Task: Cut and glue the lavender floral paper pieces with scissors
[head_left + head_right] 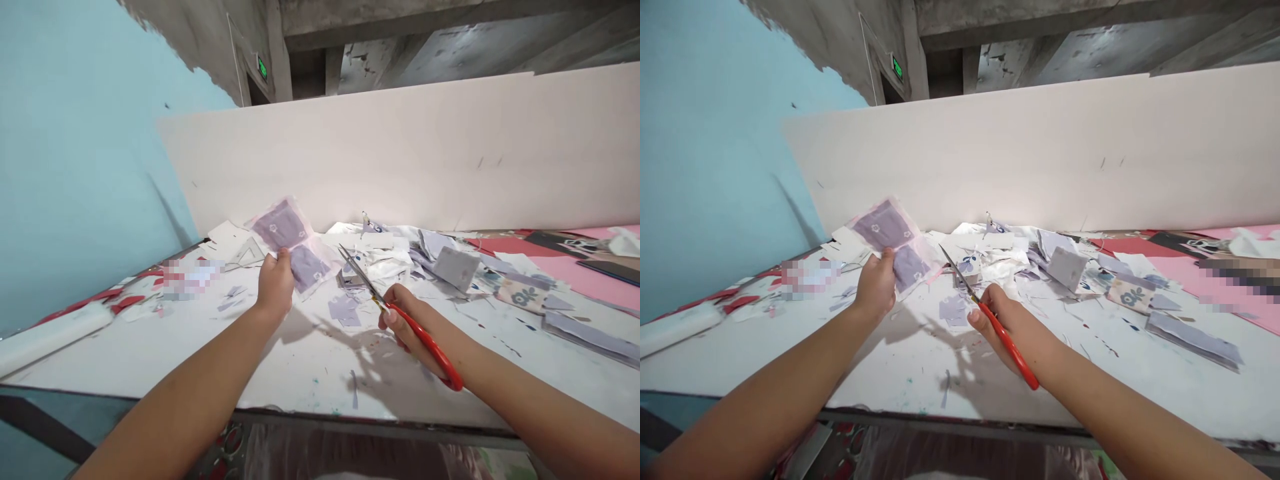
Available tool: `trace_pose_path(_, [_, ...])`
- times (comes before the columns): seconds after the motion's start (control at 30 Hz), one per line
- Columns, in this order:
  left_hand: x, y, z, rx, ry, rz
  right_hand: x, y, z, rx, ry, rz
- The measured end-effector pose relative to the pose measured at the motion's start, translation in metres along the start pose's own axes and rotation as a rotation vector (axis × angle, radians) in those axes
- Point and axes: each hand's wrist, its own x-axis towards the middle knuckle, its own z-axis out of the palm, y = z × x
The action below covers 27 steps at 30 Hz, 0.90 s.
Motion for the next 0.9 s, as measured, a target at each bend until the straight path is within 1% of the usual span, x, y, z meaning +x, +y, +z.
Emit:
trace_pose_path(0.13, [-0.001,0.003,0.001,0.047,0.012,-0.018,0.000,-0.001,-0.001,-0.007,-0.017,-0.004])
trace_pose_path(0.23, [-0.001,0.002,0.001,0.039,0.012,-0.006,0.000,-0.001,-0.001,-0.020,-0.037,0.005])
trace_pose_path(0.47, [0.008,-0.013,0.001,-0.035,-0.045,0.049,0.001,-0.001,-0.002,-0.017,-0.047,0.025])
trace_pose_path(0.57, [0.011,-0.017,0.001,-0.053,-0.058,0.058,0.001,-0.001,-0.001,-0.011,-0.021,0.038])
trace_pose_path(0.7, [0.011,-0.018,0.001,-0.083,-0.081,0.086,0.001,0.000,0.002,0.012,0.005,0.053])
trace_pose_path(0.9, [0.010,-0.017,0.000,-0.074,-0.084,0.038,0.001,-0.003,0.003,0.036,0.036,0.063])
